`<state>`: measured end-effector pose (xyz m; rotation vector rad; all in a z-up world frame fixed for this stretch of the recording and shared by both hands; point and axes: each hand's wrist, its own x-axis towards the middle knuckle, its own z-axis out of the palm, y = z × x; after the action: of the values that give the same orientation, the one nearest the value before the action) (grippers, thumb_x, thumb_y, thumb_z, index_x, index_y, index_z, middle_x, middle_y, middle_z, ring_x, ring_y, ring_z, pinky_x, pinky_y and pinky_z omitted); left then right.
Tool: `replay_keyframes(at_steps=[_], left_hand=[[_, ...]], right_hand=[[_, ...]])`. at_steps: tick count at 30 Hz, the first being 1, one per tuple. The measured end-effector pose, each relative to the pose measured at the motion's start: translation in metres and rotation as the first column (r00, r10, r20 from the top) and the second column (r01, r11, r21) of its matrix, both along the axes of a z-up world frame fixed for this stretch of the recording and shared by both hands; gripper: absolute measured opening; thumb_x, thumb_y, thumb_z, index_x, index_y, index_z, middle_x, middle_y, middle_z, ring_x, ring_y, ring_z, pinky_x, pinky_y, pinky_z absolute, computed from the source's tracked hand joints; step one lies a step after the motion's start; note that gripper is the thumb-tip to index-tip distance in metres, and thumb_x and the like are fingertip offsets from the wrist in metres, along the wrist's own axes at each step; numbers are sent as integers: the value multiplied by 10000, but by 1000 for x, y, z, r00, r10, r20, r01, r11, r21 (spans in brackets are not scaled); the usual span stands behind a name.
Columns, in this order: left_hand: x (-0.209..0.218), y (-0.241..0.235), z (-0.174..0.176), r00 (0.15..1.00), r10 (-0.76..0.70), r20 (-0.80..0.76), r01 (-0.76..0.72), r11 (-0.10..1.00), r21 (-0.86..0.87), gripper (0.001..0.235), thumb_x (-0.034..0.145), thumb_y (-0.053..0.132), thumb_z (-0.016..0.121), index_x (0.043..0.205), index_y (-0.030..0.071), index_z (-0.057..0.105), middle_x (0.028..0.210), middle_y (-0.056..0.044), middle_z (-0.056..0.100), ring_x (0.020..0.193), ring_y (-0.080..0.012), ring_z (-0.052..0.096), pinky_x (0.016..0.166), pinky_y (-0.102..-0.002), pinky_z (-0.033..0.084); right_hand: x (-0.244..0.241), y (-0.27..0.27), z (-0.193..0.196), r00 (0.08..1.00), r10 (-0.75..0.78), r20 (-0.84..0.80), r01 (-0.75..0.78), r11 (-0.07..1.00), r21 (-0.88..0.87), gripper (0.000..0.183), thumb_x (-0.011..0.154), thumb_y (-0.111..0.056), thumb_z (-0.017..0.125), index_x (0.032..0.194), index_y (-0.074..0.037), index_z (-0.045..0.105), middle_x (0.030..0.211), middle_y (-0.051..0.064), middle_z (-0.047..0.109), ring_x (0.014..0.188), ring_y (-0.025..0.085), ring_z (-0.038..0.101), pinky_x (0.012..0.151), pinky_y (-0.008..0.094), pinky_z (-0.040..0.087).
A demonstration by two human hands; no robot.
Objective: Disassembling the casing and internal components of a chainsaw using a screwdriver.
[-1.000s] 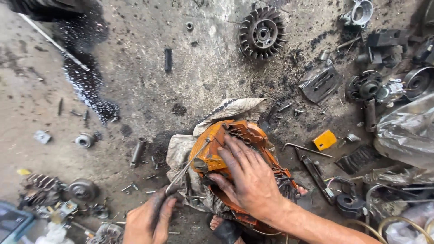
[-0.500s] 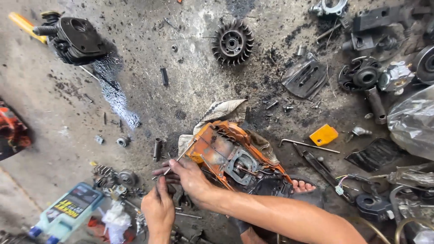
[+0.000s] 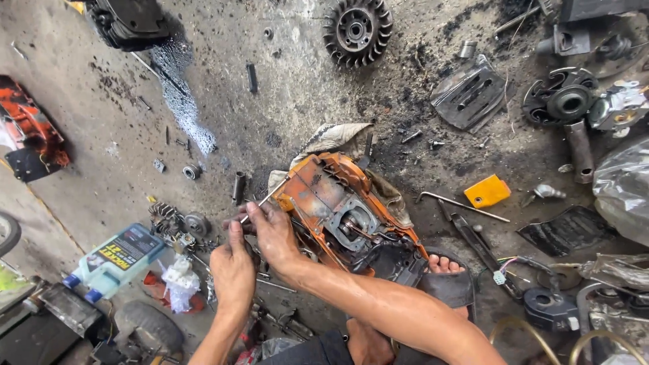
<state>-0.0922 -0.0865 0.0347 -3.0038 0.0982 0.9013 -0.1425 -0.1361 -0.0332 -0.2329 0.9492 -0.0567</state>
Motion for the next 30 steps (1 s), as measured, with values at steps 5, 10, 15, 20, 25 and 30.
replay_keyframes(at_steps=[5,10,15,20,25,30], left_hand=[[32,15,4,967,-249,-60,248,969,-18,423,1045,412,474,883,56,636,733,-118,700,616,-219,621,625,-384,484],[47,31,34,962,-247,-115,244,969,-37,398,1009,239,541,1375,125,647,854,-111,762,638,-187,660,552,-310,553],[58,27,35,722,-668,183,683,643,-347,244,953,110,653,1183,64,721,1104,-97,777,965,-229,757,892,-341,577],[46,-6,-38,764,-577,289,625,550,-554,184,960,125,688,1127,98,759,1006,-83,774,949,-285,750,841,-404,589],[43,8,-88,745,-583,324,644,504,-576,144,984,176,687,1072,109,780,936,-72,769,904,-245,760,778,-331,596],[55,2,-82,651,-699,296,729,468,-499,150,980,185,673,1029,81,770,883,-91,750,857,-244,756,739,-337,603]], right_hand=[[2,3,-8,942,-266,206,218,949,227,303,1101,-268,442,1103,-72,673,1130,109,779,1157,250,722,1042,403,573],[-9,-32,28,957,-208,200,97,884,457,233,1131,-216,468,1053,-108,660,1152,51,791,1166,236,727,1038,388,553],[-36,-99,35,943,163,292,109,675,-730,203,990,-249,644,1104,-101,723,1167,63,696,1124,179,681,972,298,558],[-38,-130,0,945,268,187,46,456,-889,111,952,-89,716,1016,-21,775,860,168,795,770,266,785,695,382,648],[-34,-127,-19,918,396,28,-69,229,-971,103,964,-58,696,1003,8,765,812,193,789,692,270,789,611,378,645],[-35,-117,-39,929,358,92,-16,289,-957,117,1001,-63,665,1063,5,738,904,221,789,752,274,787,662,367,640]])
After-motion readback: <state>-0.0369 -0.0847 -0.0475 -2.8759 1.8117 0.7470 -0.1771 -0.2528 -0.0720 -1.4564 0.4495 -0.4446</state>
